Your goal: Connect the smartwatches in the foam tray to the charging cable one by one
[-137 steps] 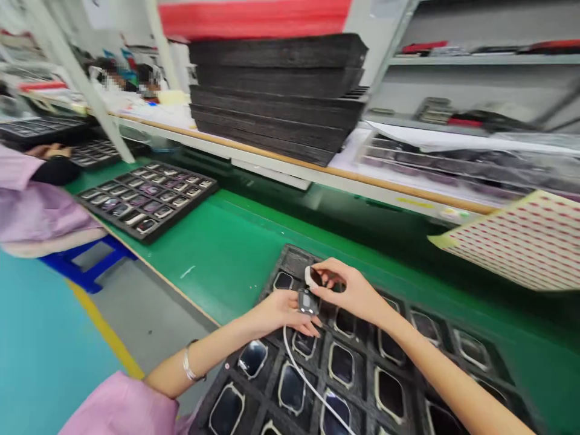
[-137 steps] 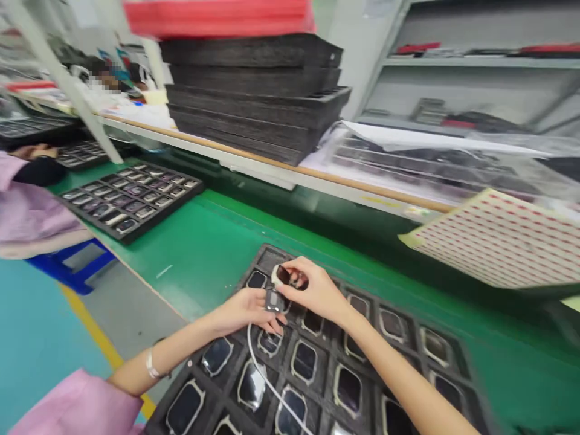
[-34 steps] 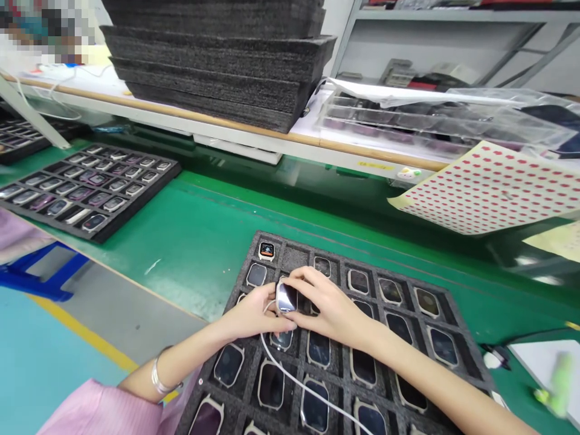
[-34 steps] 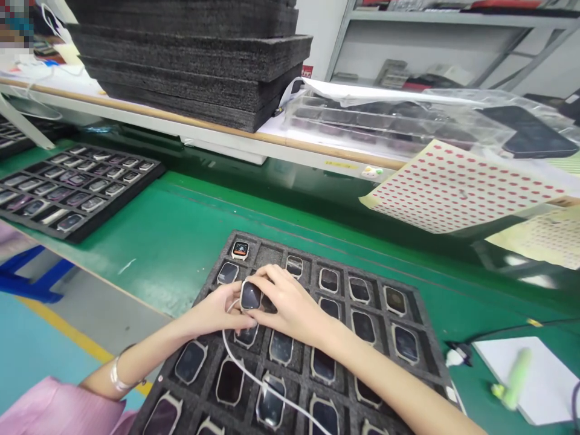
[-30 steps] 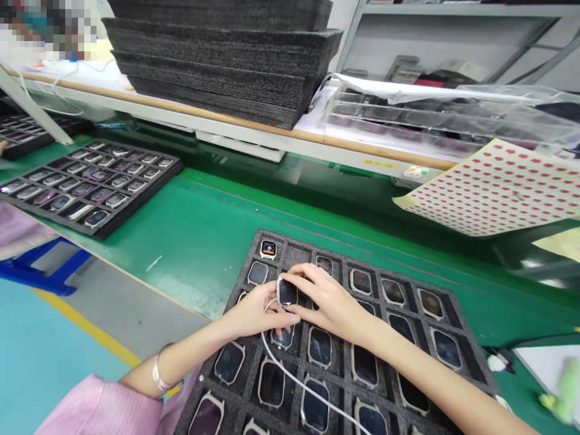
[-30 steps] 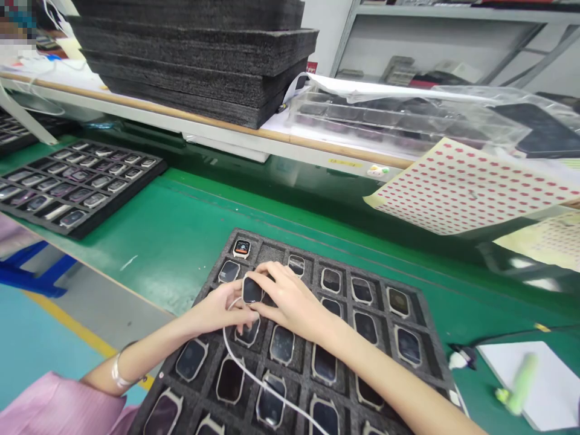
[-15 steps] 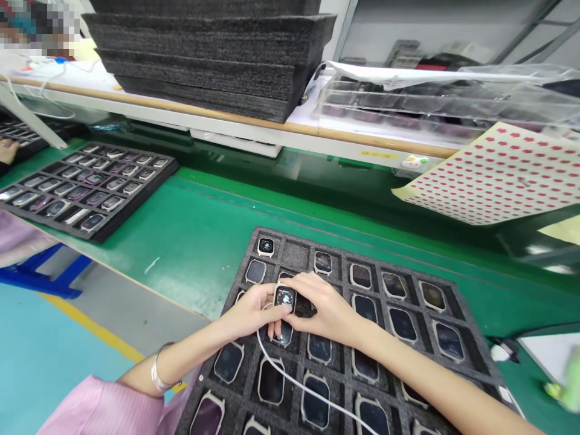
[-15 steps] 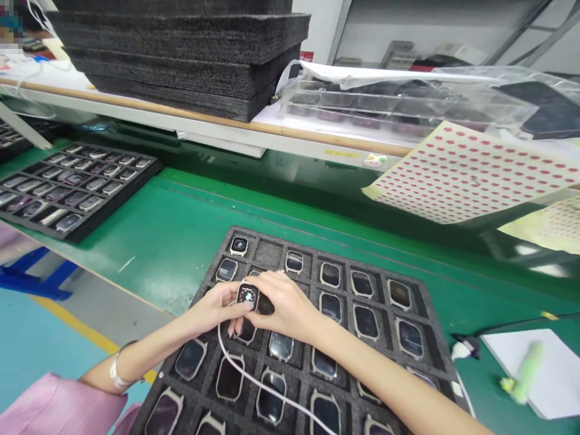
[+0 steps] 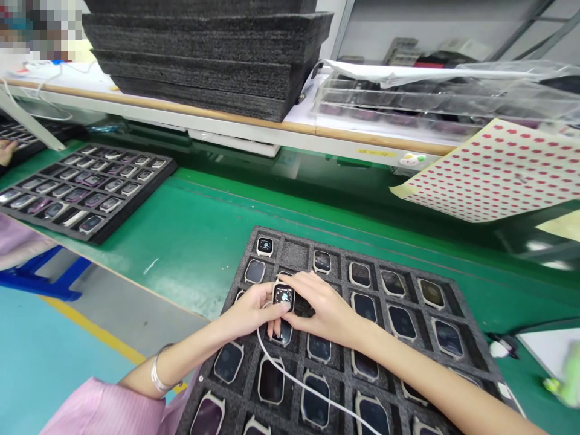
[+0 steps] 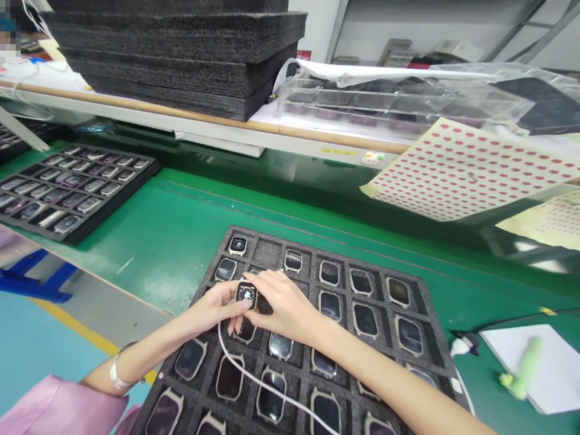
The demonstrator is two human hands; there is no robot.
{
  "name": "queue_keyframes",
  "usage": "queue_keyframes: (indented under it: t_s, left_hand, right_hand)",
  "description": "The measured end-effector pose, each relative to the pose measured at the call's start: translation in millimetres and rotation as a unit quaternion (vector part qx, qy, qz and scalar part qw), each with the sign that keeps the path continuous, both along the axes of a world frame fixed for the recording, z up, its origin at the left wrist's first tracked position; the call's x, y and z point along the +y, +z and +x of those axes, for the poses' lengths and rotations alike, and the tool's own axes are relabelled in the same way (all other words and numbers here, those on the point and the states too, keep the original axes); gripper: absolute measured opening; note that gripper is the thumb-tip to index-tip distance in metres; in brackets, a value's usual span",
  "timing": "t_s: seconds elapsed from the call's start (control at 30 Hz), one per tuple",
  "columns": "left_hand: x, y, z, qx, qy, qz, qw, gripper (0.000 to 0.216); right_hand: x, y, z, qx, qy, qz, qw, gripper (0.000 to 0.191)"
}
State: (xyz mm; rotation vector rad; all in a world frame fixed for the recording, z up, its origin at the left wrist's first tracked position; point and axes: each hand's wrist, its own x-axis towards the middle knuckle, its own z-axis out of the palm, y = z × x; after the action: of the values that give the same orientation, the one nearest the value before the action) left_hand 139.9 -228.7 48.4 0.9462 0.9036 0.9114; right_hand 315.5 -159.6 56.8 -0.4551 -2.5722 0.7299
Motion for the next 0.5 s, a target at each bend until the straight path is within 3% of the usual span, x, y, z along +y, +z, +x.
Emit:
queue_keyframes:
  t_s: [0.17,0.37,0.5]
  left_hand:
    - [-0.9,-2.4,0.1,0.024,-0.010,0.011,1.000,0.042]
    - [-3.0,-4.5,1.1,0.075,-0.002,0.051,0.996,0.043]
    - [-3.8,-6.9,2.6,0.061,-0.012,0.026,0.998,0.039]
  right_hand:
    - [0.2,2.6,0.4,-0.004,-0.004,0.007,1.000,0.047]
    - [12.5,18.6,0.0,0.010,0.000,-0.014,1.000,0.034]
    - [40.1,17.2,-3.1,0.040,-0.087,-0.015,0.995,0.030]
